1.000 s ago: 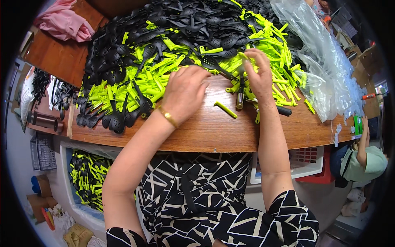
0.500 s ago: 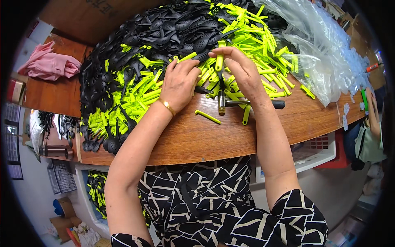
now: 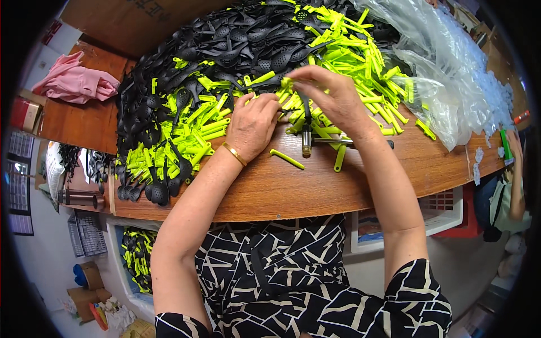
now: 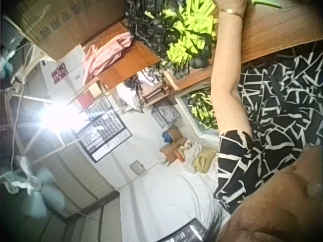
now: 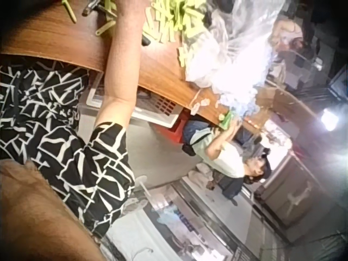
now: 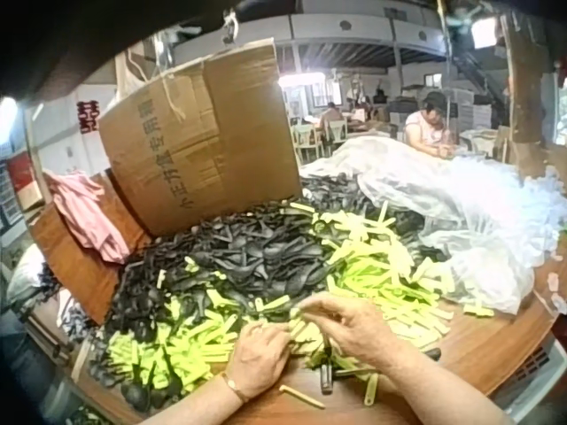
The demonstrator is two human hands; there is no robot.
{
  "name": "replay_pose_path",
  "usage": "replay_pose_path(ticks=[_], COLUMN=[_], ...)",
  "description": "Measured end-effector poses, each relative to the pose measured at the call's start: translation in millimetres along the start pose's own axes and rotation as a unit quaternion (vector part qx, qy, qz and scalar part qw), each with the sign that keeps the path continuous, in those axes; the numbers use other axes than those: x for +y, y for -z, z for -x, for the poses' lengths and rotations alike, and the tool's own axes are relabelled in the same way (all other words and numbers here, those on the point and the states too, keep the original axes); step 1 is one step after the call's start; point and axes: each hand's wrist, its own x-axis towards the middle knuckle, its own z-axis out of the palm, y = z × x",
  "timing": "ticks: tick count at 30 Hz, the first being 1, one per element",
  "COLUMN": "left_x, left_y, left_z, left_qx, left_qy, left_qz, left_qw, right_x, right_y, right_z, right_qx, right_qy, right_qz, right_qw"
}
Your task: The person assembles kitchen utensils by inserting a black perforated spoon head into a neon green handle. They use a small hammer to tap the connection point, securing the two parts together. The person repeatedly picks up components from a large pile on the table and places the finished utensils into a pile to the left.
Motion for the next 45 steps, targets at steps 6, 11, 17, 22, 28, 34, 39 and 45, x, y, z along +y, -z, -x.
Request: replay_pose_path(ticks=[6,11,17,22,28,34,39,45], left_x=[25,41,47,46,43,48,52,57], left_y=[30,30,29,34,45,47,47,49], left_z=[4,21,29,29,26,24,30,40], left_qx=[-0.029,-0.014,-0.019,-0.019,-0.001,-0.031,0.002,0.006], left_qy=[0.226,0.173,0.152,0.150,0.117,0.140,0.127,0.104], left_qz=[0.233,0.202,0.165,0.163,0.126,0.152,0.134,0.077], left_qw=[0.945,0.964,0.974,0.975,0.985,0.978,0.983,0.992], right_x=[4,6,11,9,0,8,-3,-2], right_y=[12,9,7,4,-1,4,4,-15], right_z=[16,23,25,25,27,26,25,35], right_qx=[-0.052,-0.088,-0.130,-0.147,-0.133,-0.141,-0.143,-0.115], right_qy=[0.060,0.156,0.168,0.161,0.139,0.140,0.127,0.156], right_qz=[0.032,0.078,0.072,0.058,0.069,0.053,0.068,0.160], right_qw=[0.996,0.981,0.974,0.974,0.979,0.979,0.979,0.968])
